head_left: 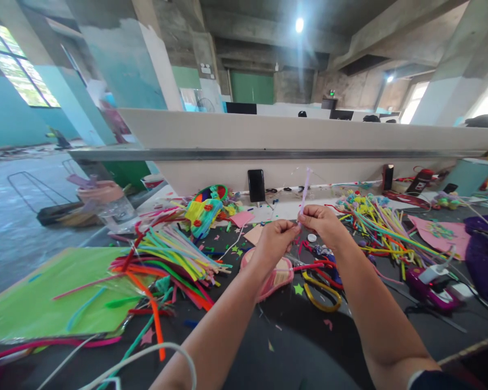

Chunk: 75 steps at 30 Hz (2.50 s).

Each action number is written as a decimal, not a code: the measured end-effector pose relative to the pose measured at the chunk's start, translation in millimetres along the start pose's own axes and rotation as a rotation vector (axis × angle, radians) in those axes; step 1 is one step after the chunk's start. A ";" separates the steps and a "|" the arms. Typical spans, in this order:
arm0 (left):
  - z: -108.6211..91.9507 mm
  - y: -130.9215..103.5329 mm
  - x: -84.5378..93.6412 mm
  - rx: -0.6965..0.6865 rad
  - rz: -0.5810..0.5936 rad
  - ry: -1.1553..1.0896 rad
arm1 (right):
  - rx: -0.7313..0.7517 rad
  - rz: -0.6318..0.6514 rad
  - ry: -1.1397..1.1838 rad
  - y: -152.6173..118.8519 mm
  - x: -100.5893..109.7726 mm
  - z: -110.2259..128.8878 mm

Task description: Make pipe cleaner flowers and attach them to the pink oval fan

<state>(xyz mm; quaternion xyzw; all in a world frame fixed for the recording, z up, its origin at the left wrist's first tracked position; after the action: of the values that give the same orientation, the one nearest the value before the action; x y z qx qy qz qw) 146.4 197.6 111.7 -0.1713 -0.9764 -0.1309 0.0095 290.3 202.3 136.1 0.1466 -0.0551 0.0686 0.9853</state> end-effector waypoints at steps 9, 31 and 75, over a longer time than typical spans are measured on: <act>5.4 -9.7 -24.9 0.195 0.275 -0.791 | -0.012 0.138 0.537 2.8 -7.1 -12.8; -14.9 -8.7 -5.0 -0.191 0.103 -0.097 | -0.026 0.057 0.404 -8.0 -2.9 10.5; -30.6 -17.9 4.2 -0.492 -0.249 0.750 | 0.188 -0.264 -0.518 -17.8 -16.8 26.9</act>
<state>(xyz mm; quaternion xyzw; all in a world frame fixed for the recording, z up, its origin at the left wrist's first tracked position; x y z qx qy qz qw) 135.6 174.8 137.0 0.0093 -0.8585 -0.4118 0.3054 274.1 175.4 154.5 0.2557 -0.2785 -0.0947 0.9209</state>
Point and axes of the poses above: each hand's wrist, its own y-axis towards the middle knuckle, its own x-axis out of the back of the hand, z = x × y, the point moved 2 cm from there along y, towards the middle knuckle, and after that the axes turned 1 degree about -x, right-handed, at the moved point
